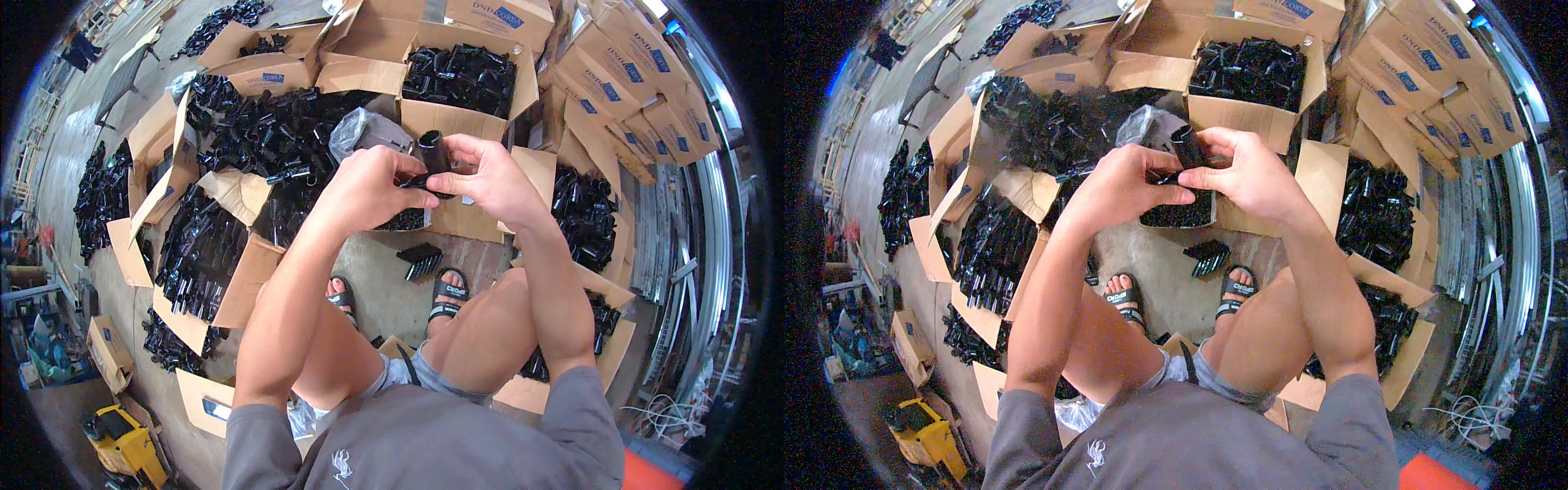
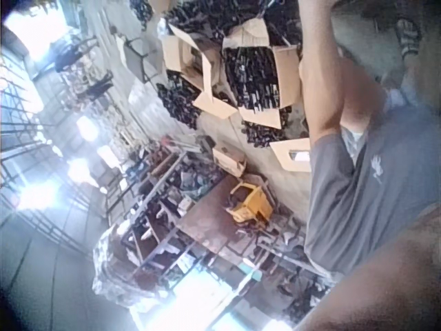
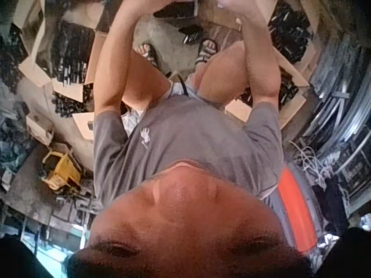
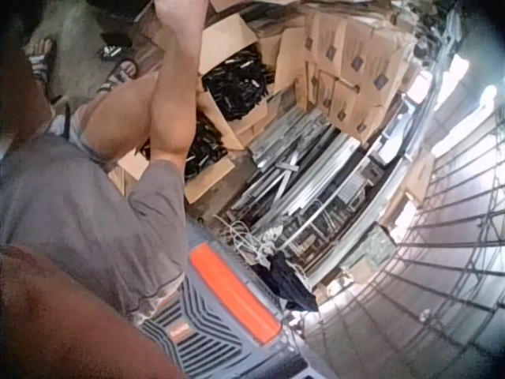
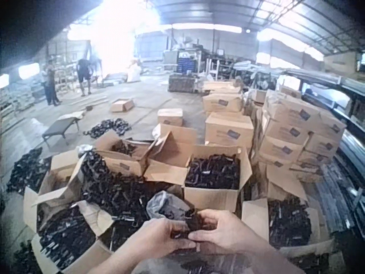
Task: The person joins black plastic components by hand while sitting on a warehouse floor.
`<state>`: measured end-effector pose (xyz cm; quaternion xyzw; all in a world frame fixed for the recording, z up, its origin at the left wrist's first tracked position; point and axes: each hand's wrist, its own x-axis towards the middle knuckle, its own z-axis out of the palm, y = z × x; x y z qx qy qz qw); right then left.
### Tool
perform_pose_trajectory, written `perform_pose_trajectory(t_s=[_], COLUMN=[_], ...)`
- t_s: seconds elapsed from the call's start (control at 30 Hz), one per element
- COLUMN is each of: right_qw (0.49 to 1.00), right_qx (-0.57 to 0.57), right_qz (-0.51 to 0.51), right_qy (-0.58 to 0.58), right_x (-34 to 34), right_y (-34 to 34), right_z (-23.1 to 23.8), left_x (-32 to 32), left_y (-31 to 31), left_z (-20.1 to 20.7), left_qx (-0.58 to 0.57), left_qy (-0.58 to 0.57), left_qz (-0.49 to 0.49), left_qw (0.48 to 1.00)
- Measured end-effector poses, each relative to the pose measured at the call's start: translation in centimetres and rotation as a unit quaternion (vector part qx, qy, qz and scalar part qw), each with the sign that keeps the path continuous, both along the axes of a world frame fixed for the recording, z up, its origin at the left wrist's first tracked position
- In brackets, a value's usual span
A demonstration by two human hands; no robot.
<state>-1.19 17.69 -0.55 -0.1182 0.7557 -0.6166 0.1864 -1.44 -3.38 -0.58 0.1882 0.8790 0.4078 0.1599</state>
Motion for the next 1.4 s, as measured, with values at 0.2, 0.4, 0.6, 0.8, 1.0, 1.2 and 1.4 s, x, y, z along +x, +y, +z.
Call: perform_pose_trajectory(t_s=[0.2, 0.4, 0.6, 0.8, 1.0, 1.2, 1.4], right_qw=[1.000, 0.999, 0.998, 0.998, 0.998, 0.982, 0.926], right_qx=[0.009, 0.015, 0.000, -0.006, 0.010, -0.010, -0.252], right_qz=[-0.026, -0.023, -0.051, -0.041, -0.050, -0.145, -0.282], right_qy=[0.015, 0.023, 0.032, 0.040, 0.048, 0.120, 0.015], right_x=[-0.6, -1.1, -0.5, -0.4, 0.0, -0.5, -1.1], right_y=[0.6, 0.4, -0.4, -0.7, -1.1, -1.4, -2.6], right_z=[-0.1, -0.2, -1.0, -0.7, -0.2, -0.4, -0.5], left_x=[-0.5, -1.1, -1.0, -1.2, -1.2, -1.4, -1.5], left_y=[0.6, 0.1, -0.4, -1.1, -1.3, -1.4, 1.5], left_z=[0.4, 0.9, 0.6, 1.2, 1.3, 0.2, -0.3], left_qx=[-0.072, -0.078, -0.093, -0.108, -0.096, 0.058, 0.488], left_qy=[0.045, 0.037, 0.076, 0.066, 0.066, 0.095, -0.124], left_qz=[-0.023, -0.021, -0.035, -0.062, -0.062, 0.039, 0.163], left_qw=[0.996, 0.996, 0.992, 0.990, 0.991, 0.993, 0.848])
